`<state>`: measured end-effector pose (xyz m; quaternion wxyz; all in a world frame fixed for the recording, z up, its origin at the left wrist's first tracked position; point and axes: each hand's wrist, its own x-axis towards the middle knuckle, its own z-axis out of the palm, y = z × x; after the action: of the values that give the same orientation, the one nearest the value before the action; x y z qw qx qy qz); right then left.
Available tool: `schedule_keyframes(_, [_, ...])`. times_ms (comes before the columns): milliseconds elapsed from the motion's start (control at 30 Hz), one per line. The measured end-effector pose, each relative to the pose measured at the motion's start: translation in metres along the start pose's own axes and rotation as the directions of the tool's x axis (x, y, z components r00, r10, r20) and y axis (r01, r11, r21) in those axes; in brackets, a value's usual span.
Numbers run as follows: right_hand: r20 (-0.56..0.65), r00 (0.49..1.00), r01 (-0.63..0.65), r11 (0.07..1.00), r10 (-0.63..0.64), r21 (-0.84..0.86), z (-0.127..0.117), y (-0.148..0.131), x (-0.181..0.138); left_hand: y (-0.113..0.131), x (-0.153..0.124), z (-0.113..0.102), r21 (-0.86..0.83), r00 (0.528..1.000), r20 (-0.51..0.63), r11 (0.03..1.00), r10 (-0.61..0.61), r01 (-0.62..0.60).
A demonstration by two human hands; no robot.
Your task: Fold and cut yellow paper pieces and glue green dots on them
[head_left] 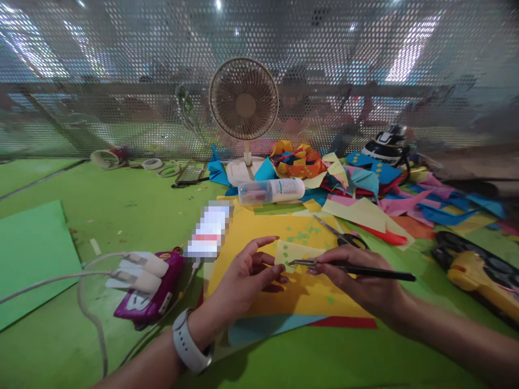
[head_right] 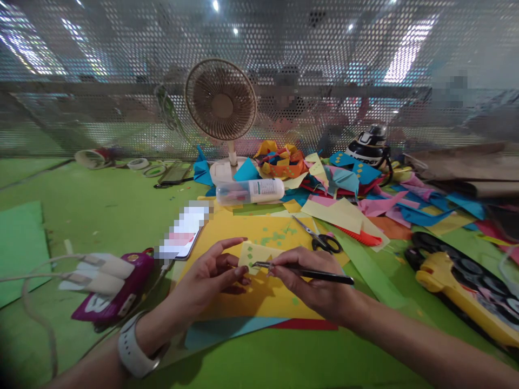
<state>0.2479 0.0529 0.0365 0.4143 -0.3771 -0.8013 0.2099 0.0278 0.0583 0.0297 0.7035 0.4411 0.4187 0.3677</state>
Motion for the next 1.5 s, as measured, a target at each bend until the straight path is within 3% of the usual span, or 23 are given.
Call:
schedule_keyframes(300, [-0.047,0.997,-0.058,0.988,0.066,0.141,0.001,-0.004,0.001,0.000,-0.001,-0.001,-0.018,0.999,-0.021,0.999,0.044,-0.044])
schedule_keyframes(567, [-0.099,0.994,-0.044,0.994,0.054,0.096,-0.002,-0.001,-0.003,0.001,-0.002,0.000,-0.023,0.999,-0.005,0.999,0.049,-0.050])
schedule_keyframes(733, [-0.143,0.989,0.027,0.999,-0.023,0.025,-0.005,0.005,0.003,-0.001,-0.002,0.001,0.011,0.996,0.048,0.997,0.081,-0.082])
schedule_keyframes(933, [-0.001,0.991,-0.136,0.989,0.137,0.063,0.009,0.006,0.009,-0.003,-0.004,0.003,0.087,0.982,0.122,0.985,0.141,-0.152])
schedule_keyframes(1233, [-0.023,0.975,-0.212,0.958,0.220,0.192,0.020,0.002,0.003,-0.006,0.000,0.002,0.058,0.993,0.067,0.994,0.094,-0.098])
schedule_keyframes(1500, [-0.044,0.971,-0.221,0.957,0.233,0.188,0.024,0.001,0.005,-0.007,0.002,0.000,0.127,0.989,0.063,0.982,0.131,-0.138])
